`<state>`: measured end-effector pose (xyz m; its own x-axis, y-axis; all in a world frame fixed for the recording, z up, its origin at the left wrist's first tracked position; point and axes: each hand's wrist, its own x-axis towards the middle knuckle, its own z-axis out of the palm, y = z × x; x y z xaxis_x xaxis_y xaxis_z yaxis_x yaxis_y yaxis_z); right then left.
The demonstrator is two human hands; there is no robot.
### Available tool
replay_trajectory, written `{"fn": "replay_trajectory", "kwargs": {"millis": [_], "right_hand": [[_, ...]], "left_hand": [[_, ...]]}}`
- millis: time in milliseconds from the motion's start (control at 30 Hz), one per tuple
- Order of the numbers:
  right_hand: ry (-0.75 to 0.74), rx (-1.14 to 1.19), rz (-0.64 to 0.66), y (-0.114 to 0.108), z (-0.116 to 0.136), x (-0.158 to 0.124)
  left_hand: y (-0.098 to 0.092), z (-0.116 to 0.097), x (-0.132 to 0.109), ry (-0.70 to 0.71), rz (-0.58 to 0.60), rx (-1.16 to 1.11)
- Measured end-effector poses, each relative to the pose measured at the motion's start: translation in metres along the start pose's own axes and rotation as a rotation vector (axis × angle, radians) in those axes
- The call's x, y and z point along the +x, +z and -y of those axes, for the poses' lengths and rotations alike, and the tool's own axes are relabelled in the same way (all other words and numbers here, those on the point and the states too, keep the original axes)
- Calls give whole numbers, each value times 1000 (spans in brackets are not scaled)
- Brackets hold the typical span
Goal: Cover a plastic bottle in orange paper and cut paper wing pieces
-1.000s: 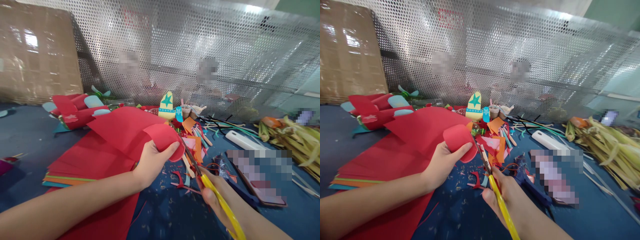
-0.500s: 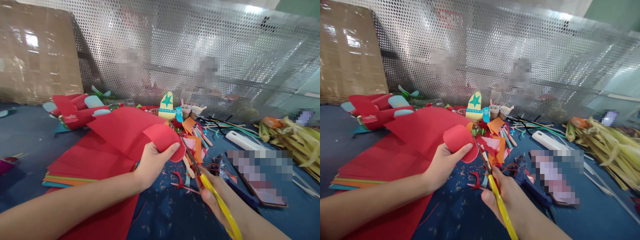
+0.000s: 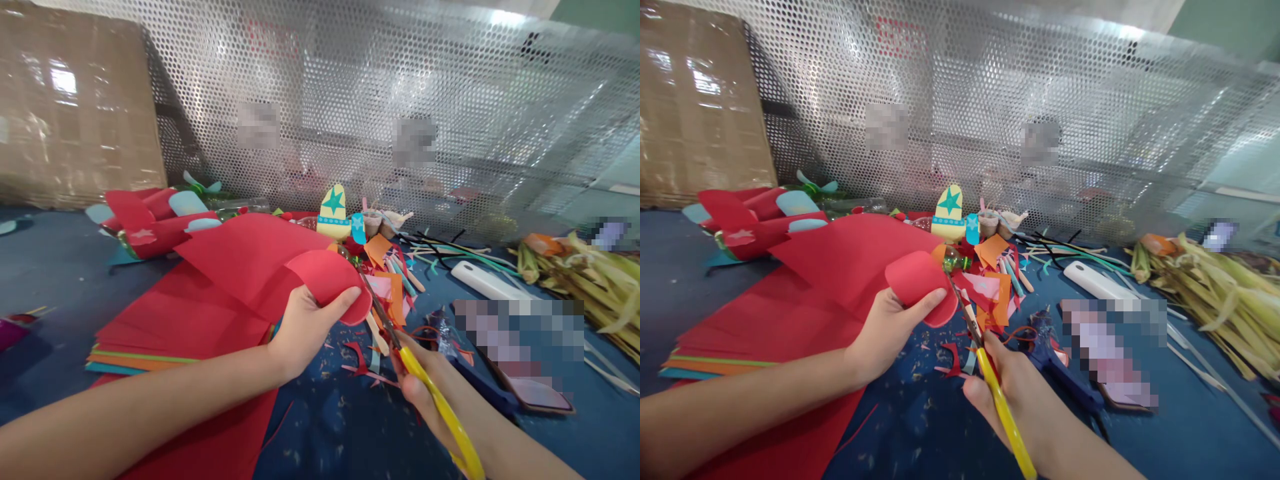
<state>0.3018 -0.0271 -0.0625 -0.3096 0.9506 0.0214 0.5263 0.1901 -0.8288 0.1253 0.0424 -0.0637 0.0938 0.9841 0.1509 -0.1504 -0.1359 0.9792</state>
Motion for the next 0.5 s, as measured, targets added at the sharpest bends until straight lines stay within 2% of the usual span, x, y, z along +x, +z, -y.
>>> {"fn": "replay_trajectory", "kwargs": {"millis": [133, 500], "right_hand": [[59, 43, -25, 4, 2, 0], [44, -5, -7, 2, 8, -1]], "left_hand": [[0, 0, 0, -8, -9, 4], [0, 7, 0, -37, -17, -9]]}}
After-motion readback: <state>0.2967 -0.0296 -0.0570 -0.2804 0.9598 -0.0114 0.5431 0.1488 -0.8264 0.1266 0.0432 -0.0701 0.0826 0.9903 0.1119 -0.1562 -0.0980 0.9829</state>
